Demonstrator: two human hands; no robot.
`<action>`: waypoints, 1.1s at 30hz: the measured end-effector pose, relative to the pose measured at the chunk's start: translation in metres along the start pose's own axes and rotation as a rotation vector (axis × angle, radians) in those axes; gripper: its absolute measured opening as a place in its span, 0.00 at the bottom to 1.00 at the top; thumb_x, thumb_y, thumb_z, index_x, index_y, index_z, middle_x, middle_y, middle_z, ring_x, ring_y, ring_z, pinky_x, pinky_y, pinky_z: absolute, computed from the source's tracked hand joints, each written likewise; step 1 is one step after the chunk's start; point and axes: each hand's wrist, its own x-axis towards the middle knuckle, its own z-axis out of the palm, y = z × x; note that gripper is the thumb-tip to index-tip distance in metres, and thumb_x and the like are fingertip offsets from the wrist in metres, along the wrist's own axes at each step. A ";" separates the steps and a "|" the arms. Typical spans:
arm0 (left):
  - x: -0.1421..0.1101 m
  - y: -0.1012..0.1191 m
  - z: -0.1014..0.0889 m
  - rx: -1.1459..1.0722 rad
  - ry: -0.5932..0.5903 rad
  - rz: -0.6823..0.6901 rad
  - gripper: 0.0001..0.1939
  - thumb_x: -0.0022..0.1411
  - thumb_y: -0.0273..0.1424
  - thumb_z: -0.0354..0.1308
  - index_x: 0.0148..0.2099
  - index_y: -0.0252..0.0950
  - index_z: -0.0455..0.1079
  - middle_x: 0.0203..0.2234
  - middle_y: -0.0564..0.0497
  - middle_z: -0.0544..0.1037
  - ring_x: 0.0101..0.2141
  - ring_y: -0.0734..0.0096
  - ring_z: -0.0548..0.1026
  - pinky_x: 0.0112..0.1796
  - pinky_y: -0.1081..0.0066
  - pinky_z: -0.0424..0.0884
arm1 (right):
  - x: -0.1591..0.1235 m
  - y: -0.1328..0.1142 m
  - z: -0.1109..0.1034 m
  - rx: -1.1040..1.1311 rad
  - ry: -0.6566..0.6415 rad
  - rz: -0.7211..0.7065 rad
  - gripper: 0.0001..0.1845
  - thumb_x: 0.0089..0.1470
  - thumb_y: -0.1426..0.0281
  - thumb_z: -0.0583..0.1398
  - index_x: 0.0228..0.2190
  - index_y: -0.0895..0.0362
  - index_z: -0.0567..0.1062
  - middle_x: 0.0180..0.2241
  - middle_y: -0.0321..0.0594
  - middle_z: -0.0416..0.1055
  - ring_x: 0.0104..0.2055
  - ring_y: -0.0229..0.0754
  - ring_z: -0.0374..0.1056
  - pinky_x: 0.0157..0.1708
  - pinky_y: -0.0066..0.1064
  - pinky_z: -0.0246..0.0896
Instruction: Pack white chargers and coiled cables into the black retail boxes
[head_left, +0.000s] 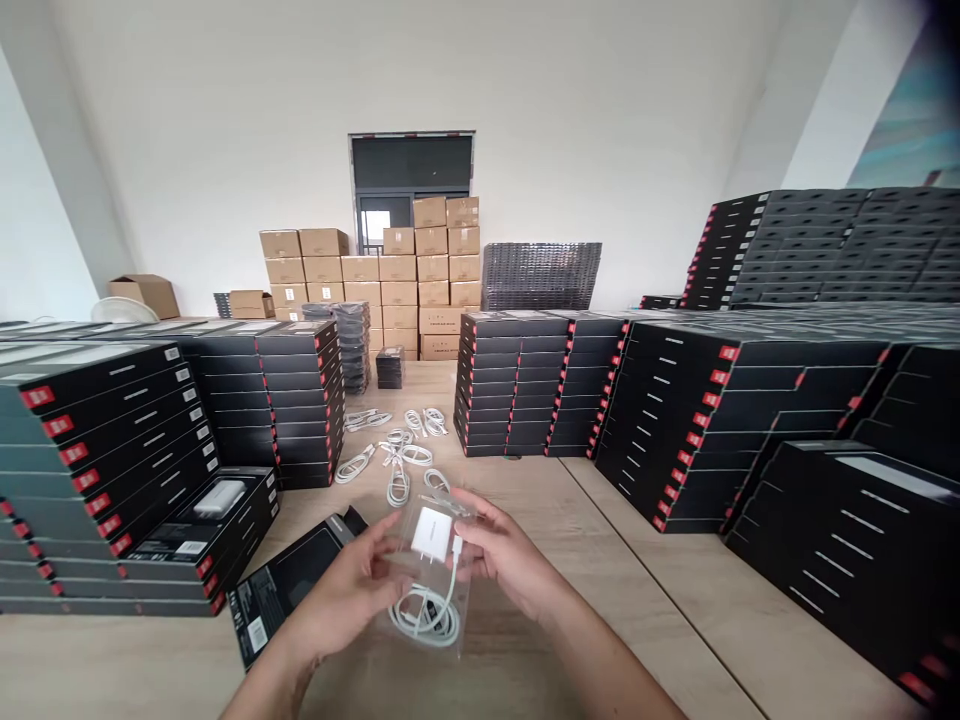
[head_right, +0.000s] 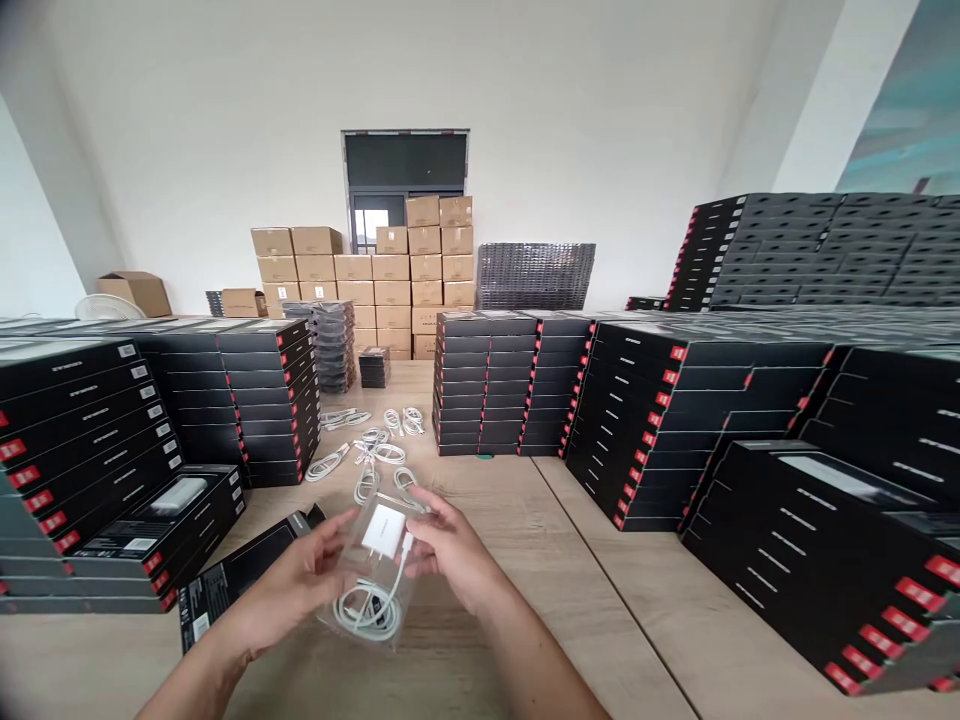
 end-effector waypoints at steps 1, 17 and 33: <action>0.001 0.001 -0.007 0.081 0.104 0.060 0.34 0.50 0.34 0.66 0.60 0.40 0.62 0.51 0.40 0.72 0.47 0.55 0.74 0.46 0.60 0.69 | 0.002 0.000 -0.003 0.035 0.032 0.001 0.27 0.46 0.70 0.65 0.50 0.55 0.69 0.30 0.38 0.77 0.24 0.41 0.74 0.22 0.29 0.67; 0.002 -0.003 -0.017 1.366 0.270 0.081 0.38 0.45 0.35 0.59 0.60 0.34 0.60 0.53 0.38 0.69 0.55 0.46 0.65 0.54 0.54 0.58 | 0.008 0.015 0.019 0.545 0.171 -0.276 0.41 0.43 0.70 0.68 0.57 0.45 0.60 0.33 0.30 0.75 0.37 0.39 0.74 0.48 0.40 0.68; 0.005 -0.005 -0.018 1.379 0.390 0.483 0.44 0.51 0.32 0.60 0.67 0.40 0.45 0.57 0.43 0.62 0.60 0.49 0.58 0.60 0.51 0.50 | -0.003 0.010 0.025 0.156 0.192 -0.398 0.35 0.48 0.63 0.66 0.57 0.46 0.64 0.39 0.36 0.68 0.33 0.37 0.69 0.37 0.39 0.73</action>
